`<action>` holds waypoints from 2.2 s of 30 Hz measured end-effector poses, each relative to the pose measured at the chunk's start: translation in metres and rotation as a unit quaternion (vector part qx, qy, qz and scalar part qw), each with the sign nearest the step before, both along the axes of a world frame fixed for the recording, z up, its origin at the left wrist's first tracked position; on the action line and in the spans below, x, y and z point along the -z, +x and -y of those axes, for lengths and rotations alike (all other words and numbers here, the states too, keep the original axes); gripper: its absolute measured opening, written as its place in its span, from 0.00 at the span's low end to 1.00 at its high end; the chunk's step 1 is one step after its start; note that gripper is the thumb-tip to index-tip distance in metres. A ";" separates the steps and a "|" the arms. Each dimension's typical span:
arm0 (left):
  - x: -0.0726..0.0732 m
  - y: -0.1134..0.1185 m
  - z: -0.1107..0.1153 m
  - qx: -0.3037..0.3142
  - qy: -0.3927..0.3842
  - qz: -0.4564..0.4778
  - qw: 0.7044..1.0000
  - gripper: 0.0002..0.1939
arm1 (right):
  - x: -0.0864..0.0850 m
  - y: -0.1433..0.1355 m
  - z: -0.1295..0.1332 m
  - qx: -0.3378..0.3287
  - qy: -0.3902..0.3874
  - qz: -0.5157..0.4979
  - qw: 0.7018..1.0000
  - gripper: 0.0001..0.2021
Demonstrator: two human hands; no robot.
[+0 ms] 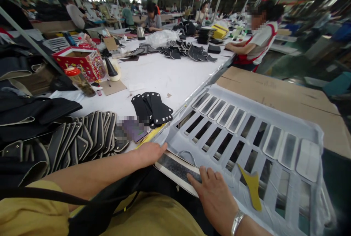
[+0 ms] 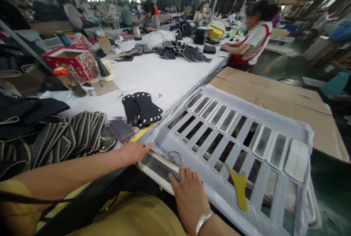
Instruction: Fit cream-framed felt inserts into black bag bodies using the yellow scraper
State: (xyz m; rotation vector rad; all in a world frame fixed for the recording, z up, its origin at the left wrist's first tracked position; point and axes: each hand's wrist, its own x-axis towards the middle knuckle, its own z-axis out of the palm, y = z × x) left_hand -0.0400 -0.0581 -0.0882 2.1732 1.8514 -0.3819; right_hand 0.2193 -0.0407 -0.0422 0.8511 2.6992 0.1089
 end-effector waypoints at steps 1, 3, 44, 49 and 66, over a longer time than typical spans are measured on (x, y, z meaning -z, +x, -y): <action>-0.004 -0.001 0.000 0.008 -0.004 -0.011 1.000 0.27 | 0.001 0.002 -0.002 -0.001 -0.004 0.001 1.000 0.21; -0.013 -0.002 -0.002 0.025 -0.004 -0.037 0.999 0.28 | 0.002 0.004 -0.005 -0.003 -0.009 0.001 1.000 0.21; 0.018 0.025 0.042 0.289 0.183 0.130 0.931 0.18 | 0.004 0.048 -0.024 0.461 -0.547 -0.277 0.642 0.11; 0.015 0.020 0.038 0.299 0.174 0.135 0.929 0.18 | 0.014 0.042 -0.022 0.477 -0.519 -0.272 0.655 0.10; -0.005 0.092 0.026 0.296 0.101 0.165 0.935 0.25 | 0.016 0.039 -0.035 0.365 -0.405 -0.058 0.836 0.12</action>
